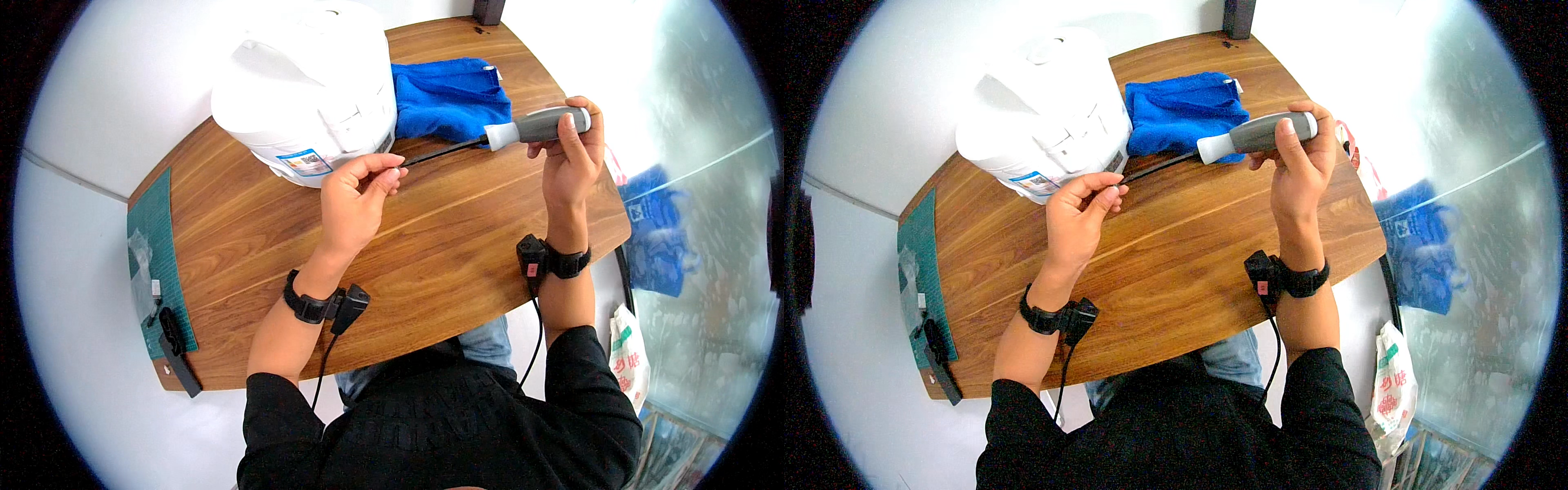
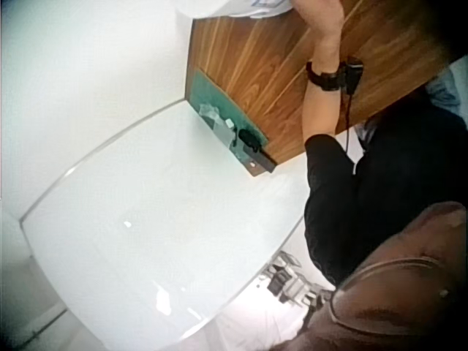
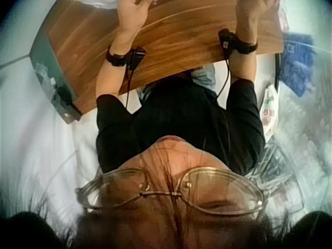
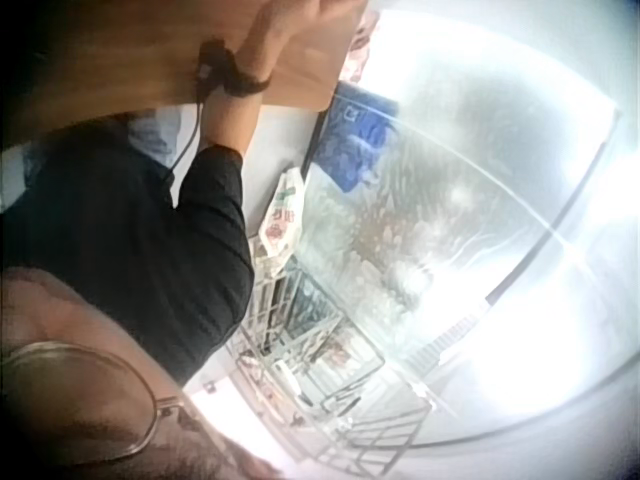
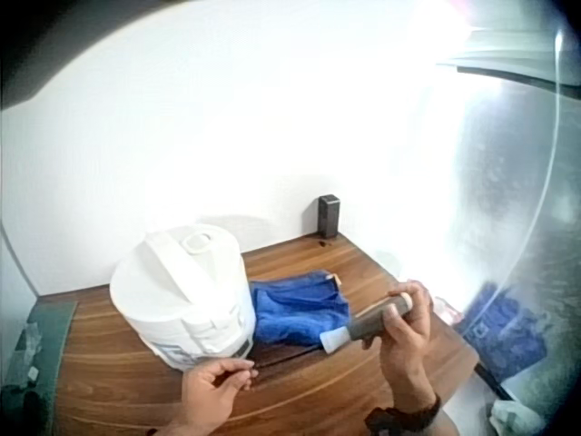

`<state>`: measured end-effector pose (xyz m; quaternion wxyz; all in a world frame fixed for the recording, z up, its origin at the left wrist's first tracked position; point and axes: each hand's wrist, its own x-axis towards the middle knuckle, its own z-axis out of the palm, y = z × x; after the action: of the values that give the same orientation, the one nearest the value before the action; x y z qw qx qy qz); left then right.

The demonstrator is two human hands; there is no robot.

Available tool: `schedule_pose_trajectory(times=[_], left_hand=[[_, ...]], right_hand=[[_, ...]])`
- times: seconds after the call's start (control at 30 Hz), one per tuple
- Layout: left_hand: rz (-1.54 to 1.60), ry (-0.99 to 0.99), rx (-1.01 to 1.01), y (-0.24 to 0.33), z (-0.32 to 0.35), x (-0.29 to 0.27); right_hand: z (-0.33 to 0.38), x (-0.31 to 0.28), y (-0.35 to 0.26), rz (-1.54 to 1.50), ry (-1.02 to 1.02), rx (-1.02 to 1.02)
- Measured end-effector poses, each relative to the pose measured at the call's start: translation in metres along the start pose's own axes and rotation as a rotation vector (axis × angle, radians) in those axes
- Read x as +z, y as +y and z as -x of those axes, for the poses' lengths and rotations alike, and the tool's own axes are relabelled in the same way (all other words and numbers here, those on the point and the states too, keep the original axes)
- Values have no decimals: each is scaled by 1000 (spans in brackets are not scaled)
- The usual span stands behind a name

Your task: The person assembles a white plastic appliance by screwing in multiple screws with a screwdriver, attaching a plastic bracket, and placing the lid on top. They then wipe the exterior with a blue cloth.

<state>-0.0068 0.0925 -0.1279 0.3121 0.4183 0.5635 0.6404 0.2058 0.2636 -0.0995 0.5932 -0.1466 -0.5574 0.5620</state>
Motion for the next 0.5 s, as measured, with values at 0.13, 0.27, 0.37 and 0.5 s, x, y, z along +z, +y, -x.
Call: schedule_pose_trajectory(times=[0.13, 0.27, 0.37, 0.5], left_hand=[[-15, -3, 23, -2, 0, 0], [-151, 16, 65, 1, 0, 0], [-211, 6, 69, 5, 0, -1], [-229, -56, 0, 10, -2, -7]], right_hand=[[0, 0, 1, -9, -4, -4], [0, 1, 1, -4, 2, 14], [-1, -6, 4, -5, -39, 13], [-2, -6, 7, -99, -116, -28]])
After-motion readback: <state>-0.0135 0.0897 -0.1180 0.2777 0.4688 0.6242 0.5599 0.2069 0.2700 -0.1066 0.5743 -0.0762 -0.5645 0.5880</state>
